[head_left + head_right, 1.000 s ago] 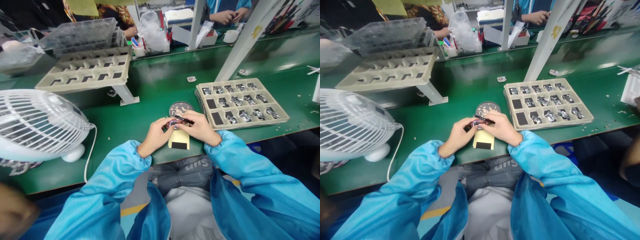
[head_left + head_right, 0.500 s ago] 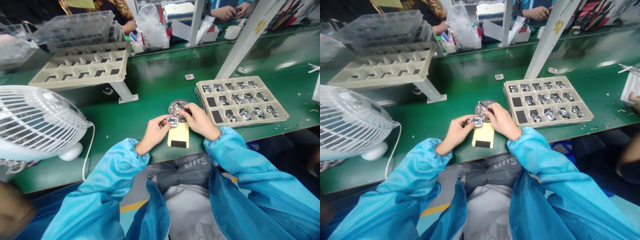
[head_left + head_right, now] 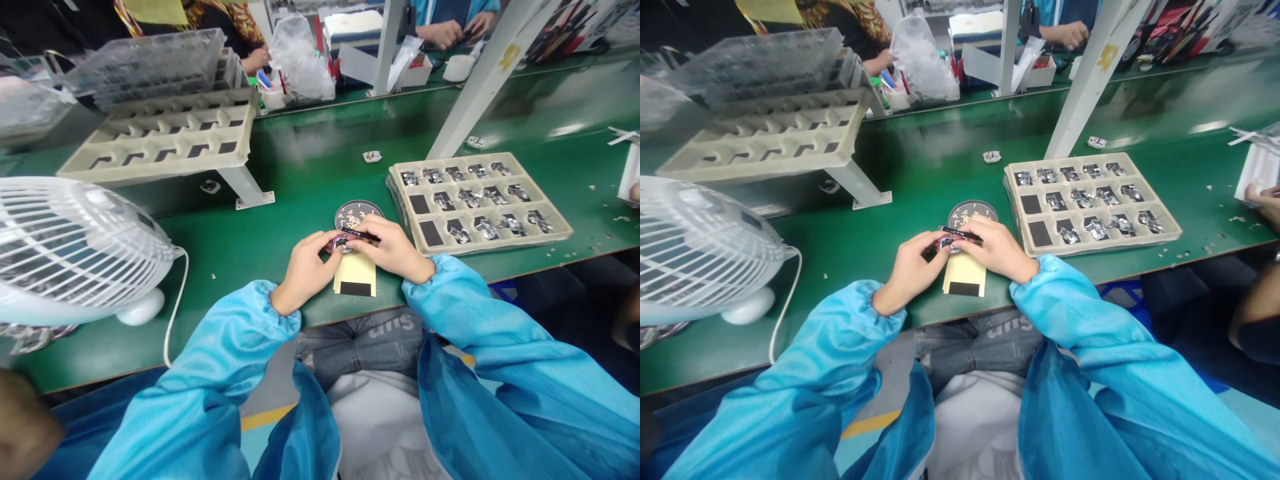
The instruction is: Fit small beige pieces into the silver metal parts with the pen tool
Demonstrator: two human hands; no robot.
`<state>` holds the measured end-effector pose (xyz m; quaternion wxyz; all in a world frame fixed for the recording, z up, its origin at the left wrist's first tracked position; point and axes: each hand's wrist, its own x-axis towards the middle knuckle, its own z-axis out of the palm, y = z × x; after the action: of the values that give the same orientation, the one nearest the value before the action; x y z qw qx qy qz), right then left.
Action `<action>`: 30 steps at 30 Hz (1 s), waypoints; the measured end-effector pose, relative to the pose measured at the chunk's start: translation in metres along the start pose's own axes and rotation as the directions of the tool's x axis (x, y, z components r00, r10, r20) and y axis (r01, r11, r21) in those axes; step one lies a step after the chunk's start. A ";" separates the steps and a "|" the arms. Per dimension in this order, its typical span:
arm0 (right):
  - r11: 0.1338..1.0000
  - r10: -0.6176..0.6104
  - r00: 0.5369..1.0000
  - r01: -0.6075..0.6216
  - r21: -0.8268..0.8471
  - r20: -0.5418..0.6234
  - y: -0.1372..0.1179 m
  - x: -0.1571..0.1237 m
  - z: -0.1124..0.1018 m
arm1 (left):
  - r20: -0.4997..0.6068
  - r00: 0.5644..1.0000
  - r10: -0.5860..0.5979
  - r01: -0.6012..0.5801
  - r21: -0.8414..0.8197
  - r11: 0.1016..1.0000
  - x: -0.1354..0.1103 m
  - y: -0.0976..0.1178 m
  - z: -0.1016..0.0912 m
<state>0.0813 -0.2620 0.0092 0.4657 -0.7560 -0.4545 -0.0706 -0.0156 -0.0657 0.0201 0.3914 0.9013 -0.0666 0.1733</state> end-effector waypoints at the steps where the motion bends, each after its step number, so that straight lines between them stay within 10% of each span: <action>1: 1.000 -0.008 1.000 0.008 -0.006 0.009 0.000 -0.001 0.000 | 0.002 1.000 0.004 -0.004 0.015 1.000 0.000 0.000 0.000; 9: 0.997 0.007 0.984 0.007 -0.075 0.180 -0.008 -0.002 -0.002 | 0.035 0.996 -0.081 0.084 -0.102 0.991 0.001 -0.006 0.004; 17: 0.972 0.159 0.979 -0.178 -0.151 -0.130 -0.002 -0.001 -0.001 | 0.096 0.947 -0.306 0.319 -0.378 0.869 0.007 -0.008 0.006; 23: 1.000 -0.005 0.994 0.008 0.020 -0.114 -0.008 -0.002 0.007 | 0.097 0.948 -0.304 0.318 -0.370 0.873 0.007 -0.011 0.006; 30: 0.974 0.208 0.941 -0.176 0.141 -0.266 -0.018 -0.012 -0.002 | 0.006 0.990 -0.138 0.133 -0.291 0.947 0.011 -0.022 0.002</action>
<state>0.0618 -0.2681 0.0158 0.5725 -0.7511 -0.3117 -0.1043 0.0004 -0.0521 0.0077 0.5310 0.8352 -0.0265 0.1410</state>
